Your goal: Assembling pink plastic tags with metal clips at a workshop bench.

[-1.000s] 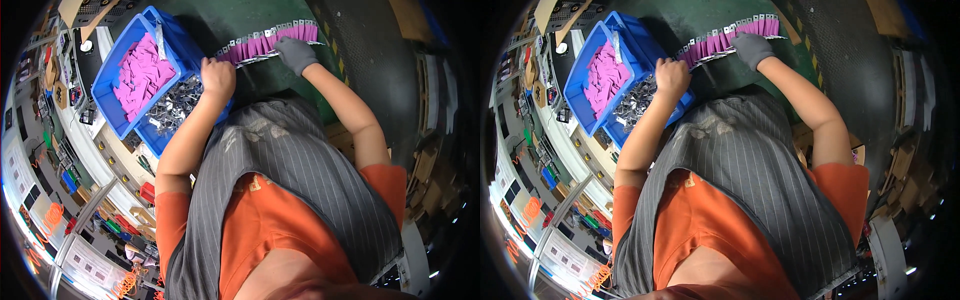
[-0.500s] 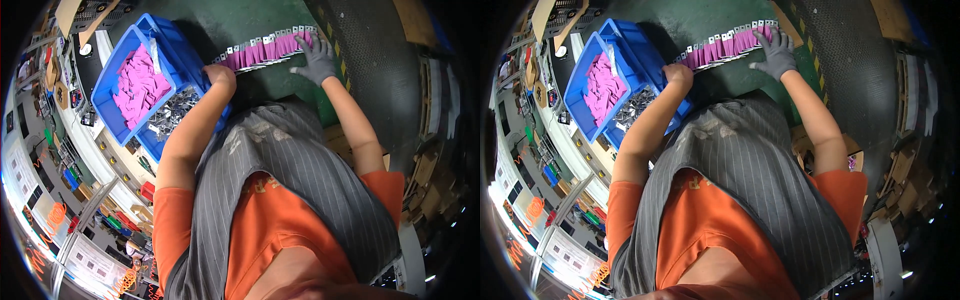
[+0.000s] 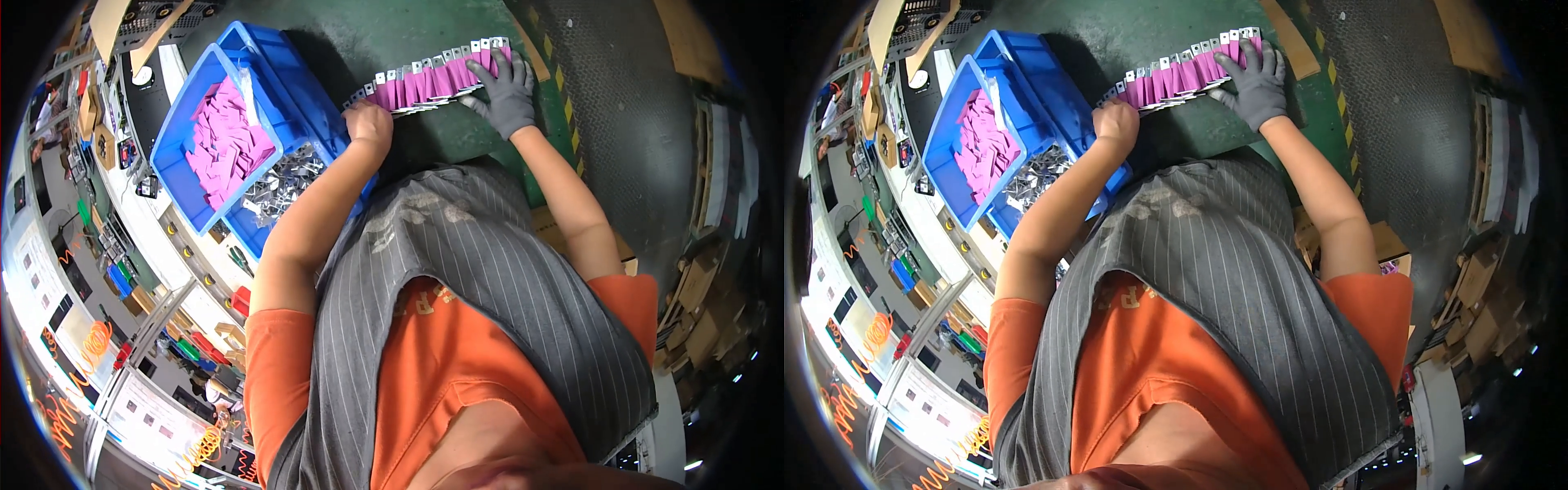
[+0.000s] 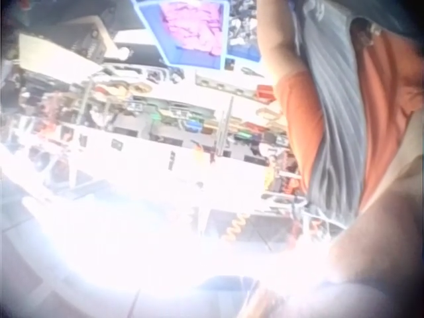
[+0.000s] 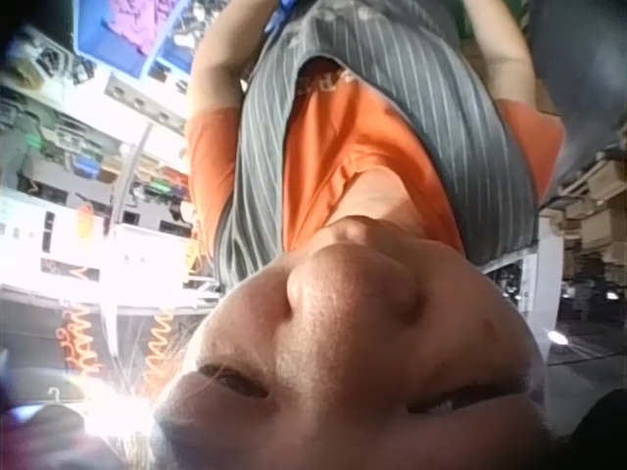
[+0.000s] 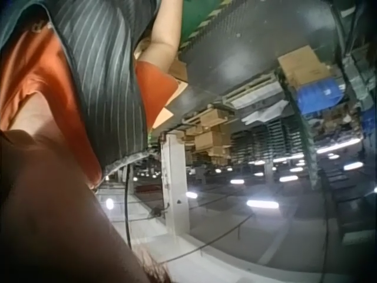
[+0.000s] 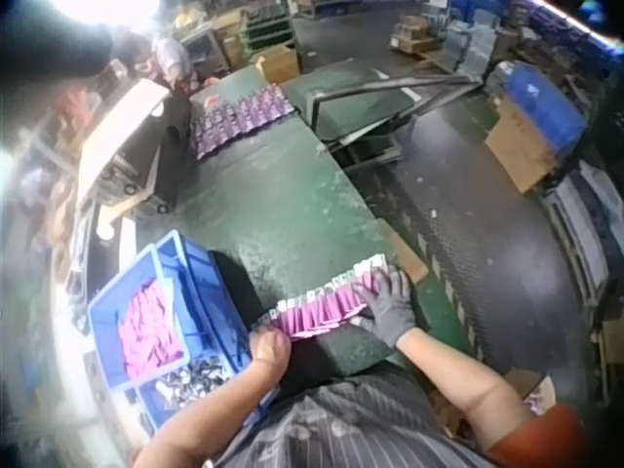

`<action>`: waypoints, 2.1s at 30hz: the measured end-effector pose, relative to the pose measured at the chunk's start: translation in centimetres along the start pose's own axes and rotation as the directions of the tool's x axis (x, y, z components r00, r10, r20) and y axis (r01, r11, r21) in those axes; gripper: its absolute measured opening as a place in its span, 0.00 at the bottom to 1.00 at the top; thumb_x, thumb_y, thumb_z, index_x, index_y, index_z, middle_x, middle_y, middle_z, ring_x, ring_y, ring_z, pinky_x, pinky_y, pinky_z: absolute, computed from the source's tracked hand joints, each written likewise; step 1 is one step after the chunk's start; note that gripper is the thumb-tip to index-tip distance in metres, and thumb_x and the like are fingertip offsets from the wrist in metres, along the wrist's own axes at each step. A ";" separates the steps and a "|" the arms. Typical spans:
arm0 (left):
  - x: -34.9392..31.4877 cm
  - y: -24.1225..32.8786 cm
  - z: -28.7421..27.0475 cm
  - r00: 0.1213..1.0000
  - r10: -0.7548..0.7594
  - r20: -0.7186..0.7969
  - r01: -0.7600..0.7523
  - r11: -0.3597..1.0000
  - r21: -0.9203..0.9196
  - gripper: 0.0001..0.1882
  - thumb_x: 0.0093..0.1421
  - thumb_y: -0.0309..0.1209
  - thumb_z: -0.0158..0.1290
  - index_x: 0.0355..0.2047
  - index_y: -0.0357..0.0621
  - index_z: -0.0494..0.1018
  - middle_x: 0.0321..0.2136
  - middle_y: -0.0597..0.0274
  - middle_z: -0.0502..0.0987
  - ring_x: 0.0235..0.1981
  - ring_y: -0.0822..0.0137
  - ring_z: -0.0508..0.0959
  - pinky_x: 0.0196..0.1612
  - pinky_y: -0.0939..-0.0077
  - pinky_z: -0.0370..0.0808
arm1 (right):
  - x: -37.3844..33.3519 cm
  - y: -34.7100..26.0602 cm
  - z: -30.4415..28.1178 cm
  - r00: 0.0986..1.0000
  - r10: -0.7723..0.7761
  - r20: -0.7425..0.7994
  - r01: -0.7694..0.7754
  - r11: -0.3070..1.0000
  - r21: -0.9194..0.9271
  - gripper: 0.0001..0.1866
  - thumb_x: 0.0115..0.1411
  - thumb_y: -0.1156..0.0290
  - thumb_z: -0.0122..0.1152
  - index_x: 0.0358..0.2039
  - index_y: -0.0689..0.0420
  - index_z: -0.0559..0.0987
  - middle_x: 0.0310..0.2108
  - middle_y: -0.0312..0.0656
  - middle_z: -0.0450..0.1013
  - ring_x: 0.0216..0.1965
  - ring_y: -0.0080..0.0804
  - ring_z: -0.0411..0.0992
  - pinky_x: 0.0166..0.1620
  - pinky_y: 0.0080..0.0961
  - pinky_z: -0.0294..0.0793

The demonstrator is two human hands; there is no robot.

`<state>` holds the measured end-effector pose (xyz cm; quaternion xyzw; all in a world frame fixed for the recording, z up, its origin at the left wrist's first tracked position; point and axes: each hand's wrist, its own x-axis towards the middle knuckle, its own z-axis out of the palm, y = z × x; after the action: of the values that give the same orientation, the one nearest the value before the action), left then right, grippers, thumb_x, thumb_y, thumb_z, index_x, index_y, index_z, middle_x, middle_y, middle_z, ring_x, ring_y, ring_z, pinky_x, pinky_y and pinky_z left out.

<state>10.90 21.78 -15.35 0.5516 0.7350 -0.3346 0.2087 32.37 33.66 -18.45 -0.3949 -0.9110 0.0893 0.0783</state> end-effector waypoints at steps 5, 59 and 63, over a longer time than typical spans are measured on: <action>0.2 0.2 1.4 0.991 -0.038 -0.125 0.041 0.999 0.025 0.16 0.57 0.31 0.43 0.41 0.37 0.74 0.42 0.50 0.73 0.45 0.55 0.72 0.41 0.53 0.70 | 0.4 -0.4 -0.8 0.998 0.006 0.067 -0.001 0.998 -0.064 0.36 0.45 0.38 0.56 0.56 0.31 0.64 0.60 0.44 0.52 0.60 0.54 0.47 0.61 0.54 0.41; 12.3 -4.8 -6.9 0.784 -0.489 -0.383 0.030 0.646 -0.763 0.20 0.53 0.21 0.46 0.46 0.55 0.68 0.46 0.50 0.65 0.44 0.47 0.70 0.46 0.59 0.72 | 18.1 2.1 1.6 0.998 -0.067 -0.017 0.066 0.996 -0.057 0.33 0.49 0.42 0.57 0.56 0.33 0.66 0.61 0.47 0.51 0.61 0.52 0.46 0.62 0.51 0.41; 14.1 -5.3 -7.7 0.764 -0.534 -0.363 0.048 0.608 -0.792 0.18 0.53 0.23 0.47 0.44 0.55 0.69 0.46 0.51 0.65 0.45 0.47 0.70 0.46 0.59 0.71 | 21.0 2.3 1.9 0.996 -0.083 -0.030 0.082 0.996 -0.041 0.33 0.49 0.43 0.57 0.56 0.32 0.64 0.61 0.47 0.51 0.61 0.51 0.47 0.62 0.50 0.41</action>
<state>2.02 35.87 -18.19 0.3547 0.9152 0.1449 0.1252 19.40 50.42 -19.29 -0.3597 -0.9268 0.0615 0.0884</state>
